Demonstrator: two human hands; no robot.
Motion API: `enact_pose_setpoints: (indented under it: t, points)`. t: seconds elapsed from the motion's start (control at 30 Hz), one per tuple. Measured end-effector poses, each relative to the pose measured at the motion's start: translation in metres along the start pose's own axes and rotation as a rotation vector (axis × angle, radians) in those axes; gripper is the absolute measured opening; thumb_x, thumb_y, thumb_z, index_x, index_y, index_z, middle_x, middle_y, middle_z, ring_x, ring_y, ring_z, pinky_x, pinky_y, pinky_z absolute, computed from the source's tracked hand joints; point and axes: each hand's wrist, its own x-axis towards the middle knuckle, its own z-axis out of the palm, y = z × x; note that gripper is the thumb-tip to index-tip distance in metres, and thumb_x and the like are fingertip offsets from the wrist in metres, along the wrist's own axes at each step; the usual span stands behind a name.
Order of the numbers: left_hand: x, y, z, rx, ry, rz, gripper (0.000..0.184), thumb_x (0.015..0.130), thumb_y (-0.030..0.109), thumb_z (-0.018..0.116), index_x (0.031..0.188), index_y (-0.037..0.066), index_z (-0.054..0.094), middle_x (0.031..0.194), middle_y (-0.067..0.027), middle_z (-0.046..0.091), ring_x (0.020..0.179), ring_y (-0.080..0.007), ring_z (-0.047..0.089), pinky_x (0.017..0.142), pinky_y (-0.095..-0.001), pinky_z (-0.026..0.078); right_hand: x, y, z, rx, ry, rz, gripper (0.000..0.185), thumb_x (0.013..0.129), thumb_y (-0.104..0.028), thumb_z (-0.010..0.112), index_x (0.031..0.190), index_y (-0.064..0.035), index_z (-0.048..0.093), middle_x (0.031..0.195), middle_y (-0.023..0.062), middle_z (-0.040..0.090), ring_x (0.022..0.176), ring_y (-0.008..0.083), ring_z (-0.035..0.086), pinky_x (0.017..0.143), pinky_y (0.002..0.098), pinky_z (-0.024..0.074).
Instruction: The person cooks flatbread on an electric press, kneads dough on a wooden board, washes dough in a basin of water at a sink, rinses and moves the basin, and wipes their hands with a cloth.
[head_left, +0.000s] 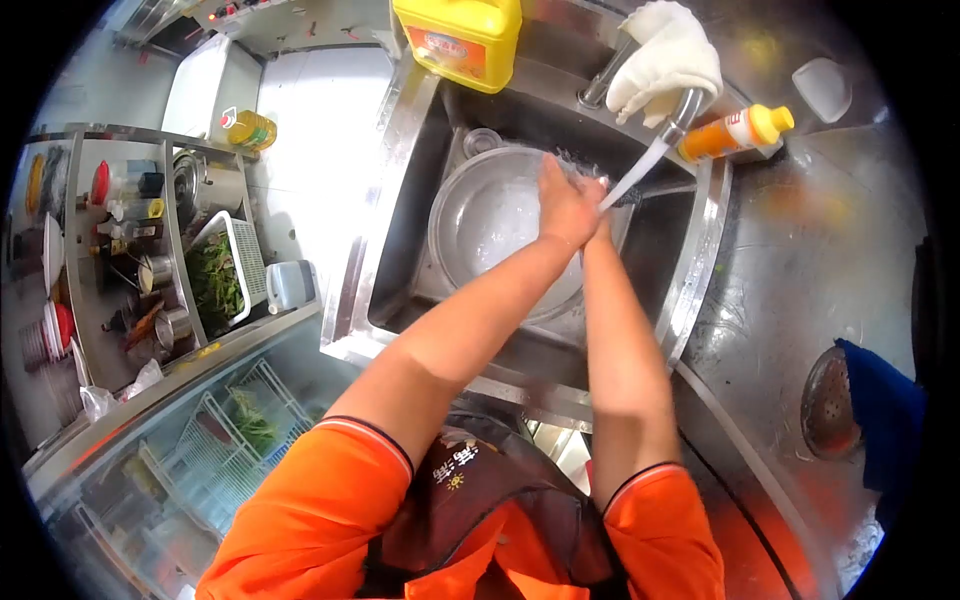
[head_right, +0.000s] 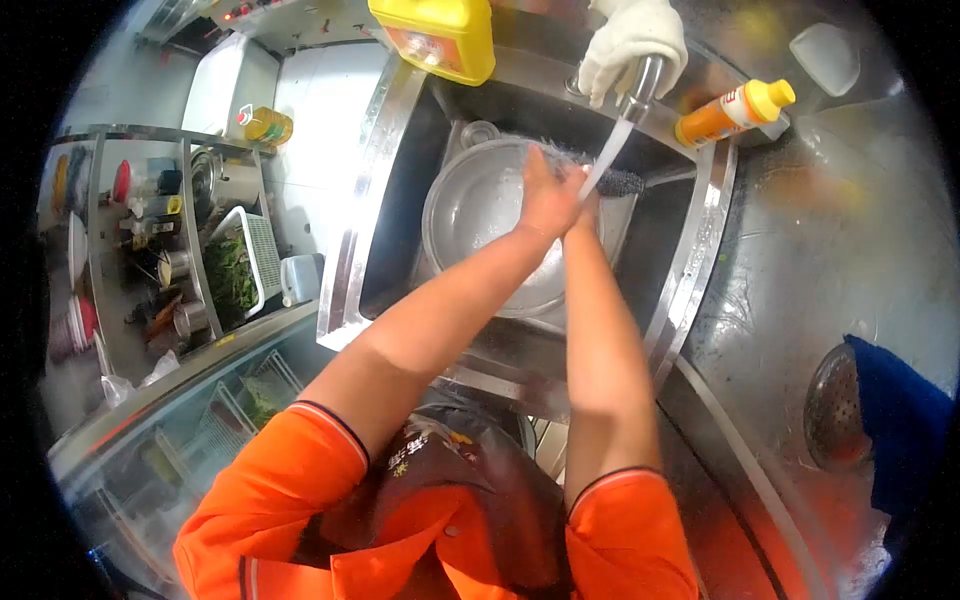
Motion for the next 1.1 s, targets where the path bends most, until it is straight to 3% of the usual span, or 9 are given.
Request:
enact_pose_setpoints:
  t: [0.07, 0.23, 0.33, 0.43, 0.47, 0.53, 0.67, 0.93, 1.1]
  points:
    - [-0.001, 0.024, -0.036, -0.082, 0.017, -0.088, 0.086, 0.088, 0.036, 0.066, 0.151, -0.001, 0.020, 0.148, -0.0240, 0.036, 0.135, -0.0379, 0.038, 0.114, -0.0529, 0.023, -0.033, 0.004, 0.010, 0.010, -0.021, -0.024, 0.046, 0.103, -0.035, 0.044, 0.127, 0.0027, 0.052, 0.126, 0.0130, 0.059, 0.117, 0.0300, 0.056, 0.101, 0.0430, 0.0434]
    - [-0.023, 0.015, -0.050, -0.036, -0.189, 0.125, 0.056, 0.093, 0.041, 0.057, 0.133, 0.003, 0.050, 0.122, -0.0188, 0.062, 0.119, -0.0311, 0.055, 0.112, -0.0560, 0.023, -0.082, 0.024, 0.024, -0.363, 0.152, -0.364, 0.046, 0.103, -0.034, 0.049, 0.133, 0.0003, 0.049, 0.130, 0.0142, 0.055, 0.119, 0.0240, 0.053, 0.100, 0.0359, 0.0427]
    - [-0.022, 0.001, -0.046, 0.232, -0.460, 0.164, 0.053, 0.093, 0.043, 0.056, 0.130, 0.006, 0.053, 0.119, -0.0173, 0.064, 0.116, -0.0313, 0.058, 0.112, -0.0547, 0.023, -0.068, 0.007, 0.012, -0.903, 0.289, -0.345, 0.041, 0.103, -0.030, 0.046, 0.131, -0.0008, 0.054, 0.125, 0.0136, 0.061, 0.113, 0.0240, 0.057, 0.100, 0.0363, 0.0421]
    - [-0.017, -0.008, -0.061, -0.364, -0.474, 0.027, 0.043, 0.095, 0.038, 0.055, 0.121, 0.003, 0.059, 0.117, -0.0181, 0.065, 0.110, -0.0337, 0.062, 0.102, -0.0563, 0.037, -0.071, -0.017, -0.005, -1.025, 0.078, -0.286, 0.035, 0.102, -0.027, 0.046, 0.120, 0.0003, 0.060, 0.097, 0.0079, 0.065, 0.086, 0.0178, 0.060, 0.079, 0.0305, 0.0476]
    - [-0.019, -0.009, -0.066, -0.328, -0.455, 0.057, 0.044, 0.095, 0.039, 0.055, 0.120, 0.003, 0.059, 0.116, -0.0187, 0.066, 0.109, -0.0342, 0.062, 0.103, -0.0570, 0.035, -0.079, -0.031, -0.007, -0.831, -0.025, -0.085, 0.032, 0.102, -0.026, 0.046, 0.115, -0.0006, 0.060, 0.078, 0.0014, 0.056, 0.062, 0.0106, 0.051, 0.058, 0.0243, 0.0419]
    - [-0.024, 0.002, -0.085, -0.251, -0.409, 0.117, 0.046, 0.096, 0.042, 0.054, 0.119, 0.002, 0.059, 0.113, -0.0199, 0.067, 0.108, -0.0353, 0.063, 0.105, -0.0582, 0.031, -0.090, -0.036, 0.006, -0.828, -0.117, -0.157, 0.025, 0.101, -0.021, 0.046, 0.111, -0.0024, 0.060, 0.073, -0.0008, 0.051, 0.054, 0.0056, 0.042, 0.049, 0.0213, 0.0327]
    - [-0.025, 0.002, -0.081, 0.008, -0.376, 0.201, 0.039, 0.097, 0.037, 0.051, 0.116, 0.005, 0.060, 0.101, -0.0152, 0.070, 0.098, -0.0340, 0.066, 0.111, -0.0613, 0.017, -0.085, -0.034, 0.005, -0.931, -0.078, -0.178, 0.017, 0.098, -0.015, 0.047, 0.104, -0.0040, 0.059, 0.072, -0.0005, 0.052, 0.056, 0.0060, 0.044, 0.051, 0.0221, 0.0348]
    - [-0.034, 0.010, -0.085, 0.192, -0.249, 0.404, 0.032, 0.099, 0.031, 0.047, 0.116, 0.008, 0.060, 0.104, -0.0132, 0.068, 0.103, -0.0319, 0.063, 0.111, -0.0634, 0.017, -0.068, -0.015, 0.007, -0.886, 0.079, -0.260, 0.021, 0.100, -0.020, 0.047, 0.096, -0.0039, 0.059, 0.068, -0.0021, 0.050, 0.055, 0.0058, 0.041, 0.048, 0.0227, 0.0314]
    - [-0.032, 0.004, -0.072, 0.195, -0.073, 0.479, 0.043, 0.096, 0.028, 0.048, 0.132, 0.004, 0.052, 0.138, -0.0191, 0.051, 0.136, -0.0313, 0.041, 0.114, -0.0622, 0.012, -0.071, -0.009, -0.003, -0.631, 0.017, -0.210, 0.036, 0.103, -0.026, 0.045, 0.121, 0.0018, 0.058, 0.113, 0.0096, 0.060, 0.101, 0.0168, 0.056, 0.085, 0.0294, 0.0445]
